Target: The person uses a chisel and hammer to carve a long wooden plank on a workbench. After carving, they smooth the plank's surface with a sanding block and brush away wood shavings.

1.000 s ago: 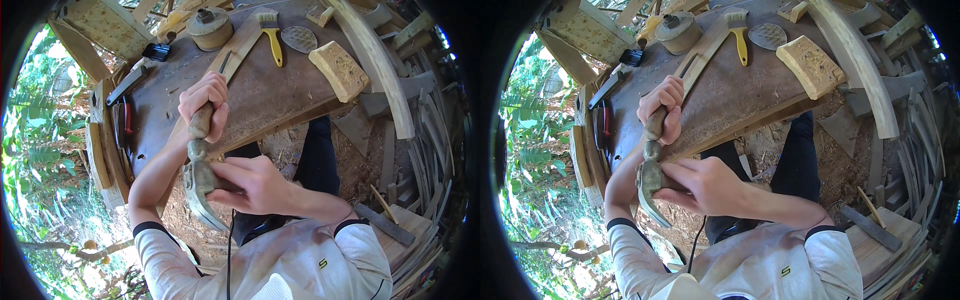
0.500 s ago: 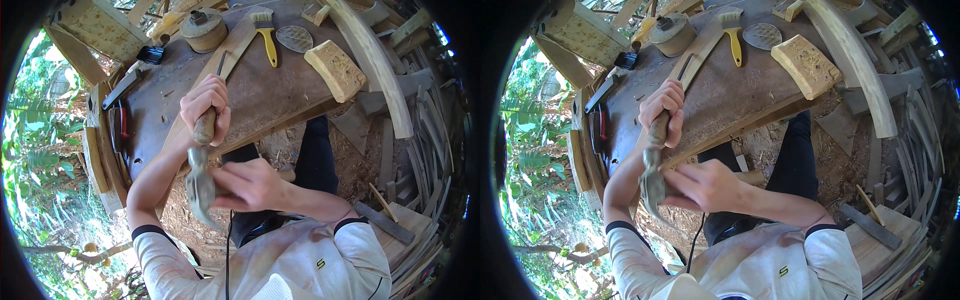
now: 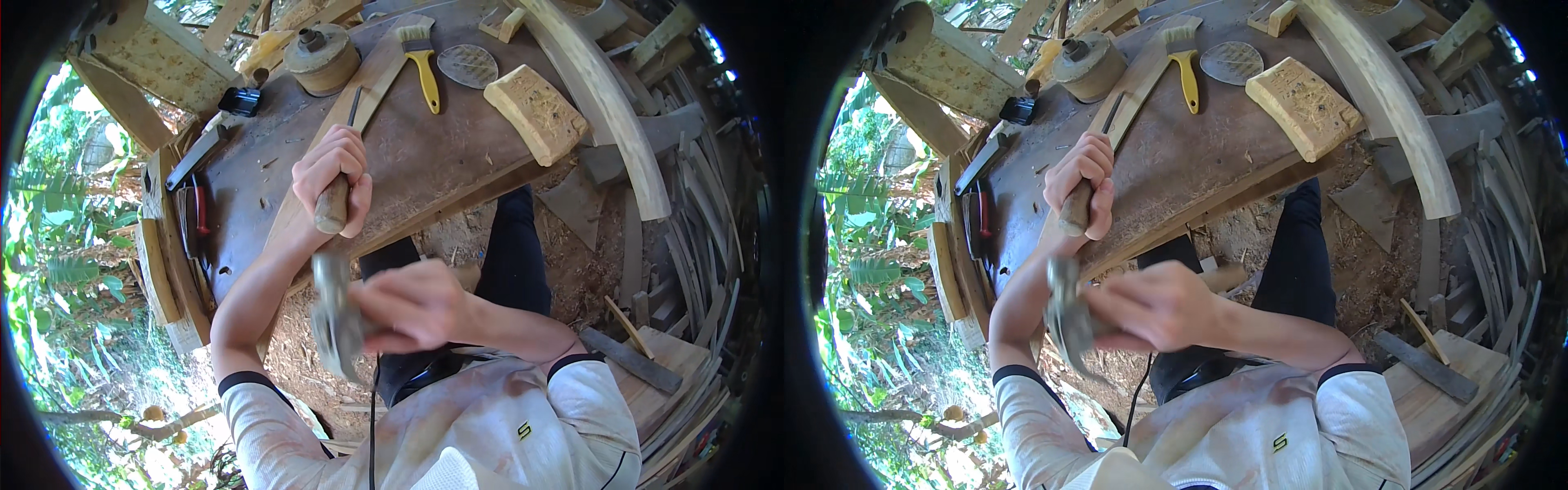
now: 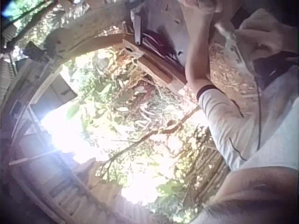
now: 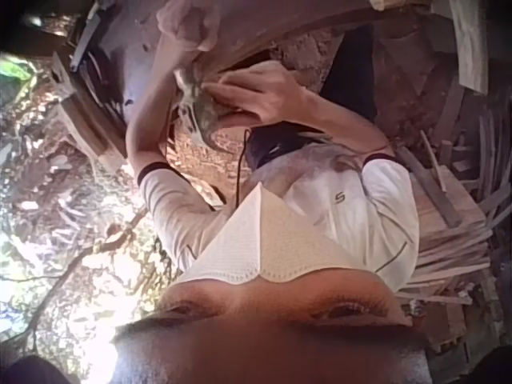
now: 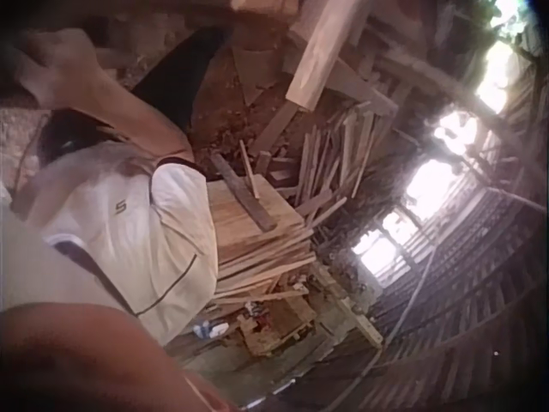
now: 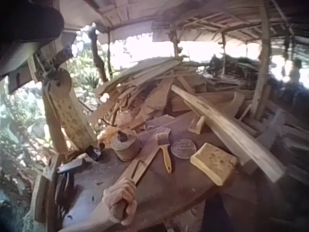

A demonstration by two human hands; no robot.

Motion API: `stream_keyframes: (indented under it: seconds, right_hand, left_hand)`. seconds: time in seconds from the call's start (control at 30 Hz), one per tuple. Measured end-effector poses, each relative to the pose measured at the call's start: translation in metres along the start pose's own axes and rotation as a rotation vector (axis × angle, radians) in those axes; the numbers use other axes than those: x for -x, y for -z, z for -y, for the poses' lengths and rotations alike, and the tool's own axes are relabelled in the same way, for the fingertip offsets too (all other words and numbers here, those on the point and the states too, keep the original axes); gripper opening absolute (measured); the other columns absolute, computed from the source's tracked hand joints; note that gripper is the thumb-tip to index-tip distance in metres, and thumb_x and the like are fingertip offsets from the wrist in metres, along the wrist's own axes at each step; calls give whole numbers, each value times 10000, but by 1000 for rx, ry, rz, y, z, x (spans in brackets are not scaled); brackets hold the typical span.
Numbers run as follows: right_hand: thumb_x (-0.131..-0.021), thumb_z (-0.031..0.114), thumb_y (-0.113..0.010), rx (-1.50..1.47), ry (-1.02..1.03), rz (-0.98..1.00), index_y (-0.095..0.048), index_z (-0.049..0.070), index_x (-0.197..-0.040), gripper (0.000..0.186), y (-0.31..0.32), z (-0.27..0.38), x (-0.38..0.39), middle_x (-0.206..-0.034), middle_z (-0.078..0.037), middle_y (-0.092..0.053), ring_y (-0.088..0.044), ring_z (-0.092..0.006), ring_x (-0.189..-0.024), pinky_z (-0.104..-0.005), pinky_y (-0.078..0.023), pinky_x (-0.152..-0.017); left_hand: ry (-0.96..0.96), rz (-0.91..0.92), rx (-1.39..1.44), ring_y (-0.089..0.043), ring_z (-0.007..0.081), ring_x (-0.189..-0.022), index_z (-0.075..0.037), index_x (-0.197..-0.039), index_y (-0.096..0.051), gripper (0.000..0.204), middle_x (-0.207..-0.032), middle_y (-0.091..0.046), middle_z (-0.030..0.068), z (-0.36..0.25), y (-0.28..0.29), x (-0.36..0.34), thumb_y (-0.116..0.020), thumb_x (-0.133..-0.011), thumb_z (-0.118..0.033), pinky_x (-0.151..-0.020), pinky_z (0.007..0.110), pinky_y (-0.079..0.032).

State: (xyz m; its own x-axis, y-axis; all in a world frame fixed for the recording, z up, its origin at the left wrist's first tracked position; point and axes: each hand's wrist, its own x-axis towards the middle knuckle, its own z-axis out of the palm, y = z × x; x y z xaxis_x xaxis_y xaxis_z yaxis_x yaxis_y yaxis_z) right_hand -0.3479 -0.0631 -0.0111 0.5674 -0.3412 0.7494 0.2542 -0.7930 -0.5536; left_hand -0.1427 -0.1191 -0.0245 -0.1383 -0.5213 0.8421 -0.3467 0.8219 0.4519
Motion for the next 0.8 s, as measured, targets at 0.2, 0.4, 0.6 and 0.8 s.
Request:
stream_keyframes:
  seconds: [0.2,0.4,0.6,0.8]
  right_hand:
    - [-834,371,-843,21,-126,53,-704,-69,-1187,581,-3,-1,11,-820,-59,-650,-655,-191,-603,-338,-531,-487]
    - [-832,338,-849,-5,-128,9,-690,-40,-1245,583,3,-5,14,-833,-35,-638,-651,-181,-620,-329,-549,-533]
    - [-858,352,-846,17,-155,64,-694,-49,-1224,564,12,-12,17,-856,-60,-669,-659,-195,-615,-335,-541,-524]
    - [-843,372,-852,-67,48,-36,-715,-25,-1223,566,5,-4,28,-857,-32,-667,-660,-159,-627,-298,-530,-515]
  left_hand:
    - [-20,37,-23,-504,271,-658,-35,-742,-467,143,-705,-516,96,3,-3,3,-581,-731,50,-743,420,-497]
    - [-20,23,-90,-514,277,-673,-42,-749,-472,154,-721,-527,98,8,-7,1,-588,-725,56,-759,425,-500]
    - [0,26,-100,-521,279,-682,-49,-762,-473,171,-727,-522,94,5,-5,5,-592,-748,73,-762,425,-500]
    - [-32,85,-88,-535,288,-663,-48,-747,-483,202,-715,-526,96,-3,-3,7,-625,-702,90,-734,418,-508]
